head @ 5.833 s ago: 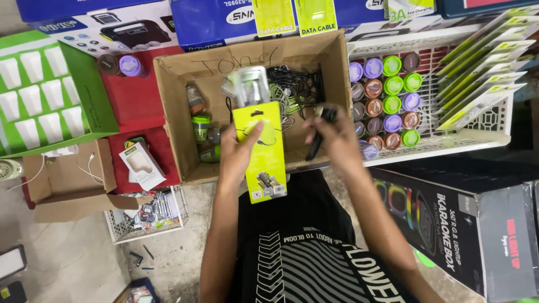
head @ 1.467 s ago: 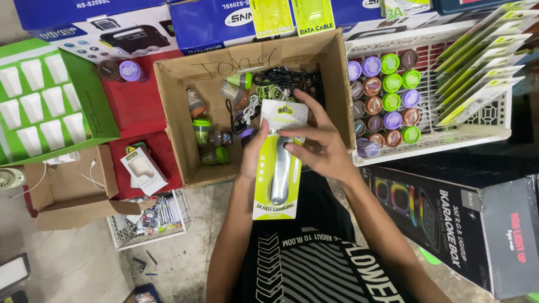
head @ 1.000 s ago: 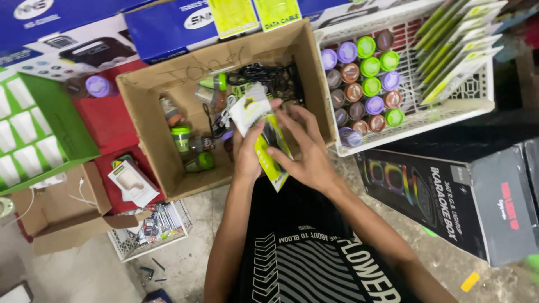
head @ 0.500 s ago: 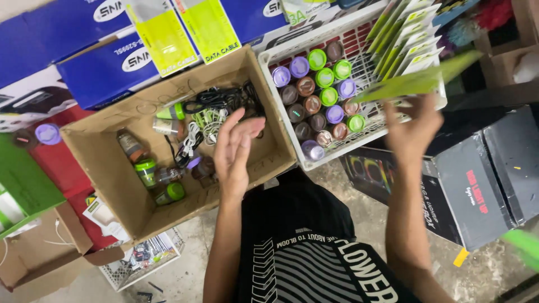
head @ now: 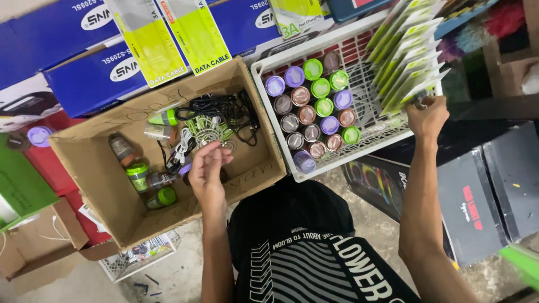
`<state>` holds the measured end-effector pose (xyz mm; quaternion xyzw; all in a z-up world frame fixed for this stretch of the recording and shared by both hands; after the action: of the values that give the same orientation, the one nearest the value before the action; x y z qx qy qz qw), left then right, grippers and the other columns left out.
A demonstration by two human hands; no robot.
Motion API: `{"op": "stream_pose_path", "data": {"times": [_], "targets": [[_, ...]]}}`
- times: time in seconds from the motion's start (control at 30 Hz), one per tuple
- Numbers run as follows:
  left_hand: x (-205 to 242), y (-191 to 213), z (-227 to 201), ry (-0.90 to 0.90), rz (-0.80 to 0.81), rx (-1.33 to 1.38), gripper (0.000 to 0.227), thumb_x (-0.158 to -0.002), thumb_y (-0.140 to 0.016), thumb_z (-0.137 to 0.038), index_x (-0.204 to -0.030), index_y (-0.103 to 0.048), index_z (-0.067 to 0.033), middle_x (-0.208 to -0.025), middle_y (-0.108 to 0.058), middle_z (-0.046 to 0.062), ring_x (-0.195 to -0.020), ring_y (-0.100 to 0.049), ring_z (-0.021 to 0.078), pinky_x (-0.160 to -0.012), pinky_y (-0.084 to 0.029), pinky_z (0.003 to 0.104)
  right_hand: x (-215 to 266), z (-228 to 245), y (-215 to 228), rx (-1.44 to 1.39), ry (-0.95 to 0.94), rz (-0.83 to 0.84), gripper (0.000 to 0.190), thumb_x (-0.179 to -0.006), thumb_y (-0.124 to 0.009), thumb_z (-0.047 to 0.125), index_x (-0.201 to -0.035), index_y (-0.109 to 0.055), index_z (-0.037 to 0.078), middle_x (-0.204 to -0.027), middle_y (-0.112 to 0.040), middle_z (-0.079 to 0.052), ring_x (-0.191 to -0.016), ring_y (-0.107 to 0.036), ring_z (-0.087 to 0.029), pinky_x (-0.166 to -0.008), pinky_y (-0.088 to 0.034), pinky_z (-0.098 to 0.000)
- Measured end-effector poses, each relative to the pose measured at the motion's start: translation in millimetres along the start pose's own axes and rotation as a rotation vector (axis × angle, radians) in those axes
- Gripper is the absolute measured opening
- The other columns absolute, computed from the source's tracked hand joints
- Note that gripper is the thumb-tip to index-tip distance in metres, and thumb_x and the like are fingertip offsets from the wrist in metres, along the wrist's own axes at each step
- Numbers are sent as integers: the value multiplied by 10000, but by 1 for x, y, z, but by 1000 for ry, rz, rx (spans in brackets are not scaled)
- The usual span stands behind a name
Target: Organizing various USB cables and small retail items within cardboard boxes in a storage area.
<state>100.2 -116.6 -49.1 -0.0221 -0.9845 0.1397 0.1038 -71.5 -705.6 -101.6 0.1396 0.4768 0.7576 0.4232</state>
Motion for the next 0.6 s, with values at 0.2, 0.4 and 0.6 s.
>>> {"op": "stream_pose_path", "data": {"times": [0.2, 0.4, 0.6], "targets": [[8, 28, -6, 14, -138, -7, 202, -1059, -612, -104, -1214, -657, 17, -1015, -713, 93, -905, -667, 154, -859, -560, 301, -7, -15, -11, 101, 89, 19, 448, -789, -891, 184, -1040, -637, -86, -951, -727, -239, -853, -724, -384, -804, -577, -447], [12, 64, 3, 42, -239, -10, 231, -1056, -626, -179, -1206, -654, -7, -1018, -715, 80, -894, -672, 144, -836, -557, 289, -6, -57, -37, 84, 44, 86, 316, -790, -845, 176, -809, -637, -61, -873, -704, -228, -814, -715, -391, -785, -570, -457], [7, 87, 10, 82, -245, -80, 229, -1057, -621, -178, -1206, -660, -8, -1017, -726, 75, -880, -674, 144, -824, -555, 290, -9, -66, -48, 137, 100, 26, 522, -826, -893, 199, -1005, -550, -152, -1017, -661, -293, -936, -654, -454, -861, -524, -514]]}}
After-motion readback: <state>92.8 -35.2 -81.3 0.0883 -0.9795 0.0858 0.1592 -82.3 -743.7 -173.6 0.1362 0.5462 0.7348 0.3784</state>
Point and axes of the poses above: each hand's wrist, its own x-axis away from the middle knuckle, its own y-axis out of the back of the hand, z = x × y, the point moved 8 cm from there along -x, towards the middle knuckle
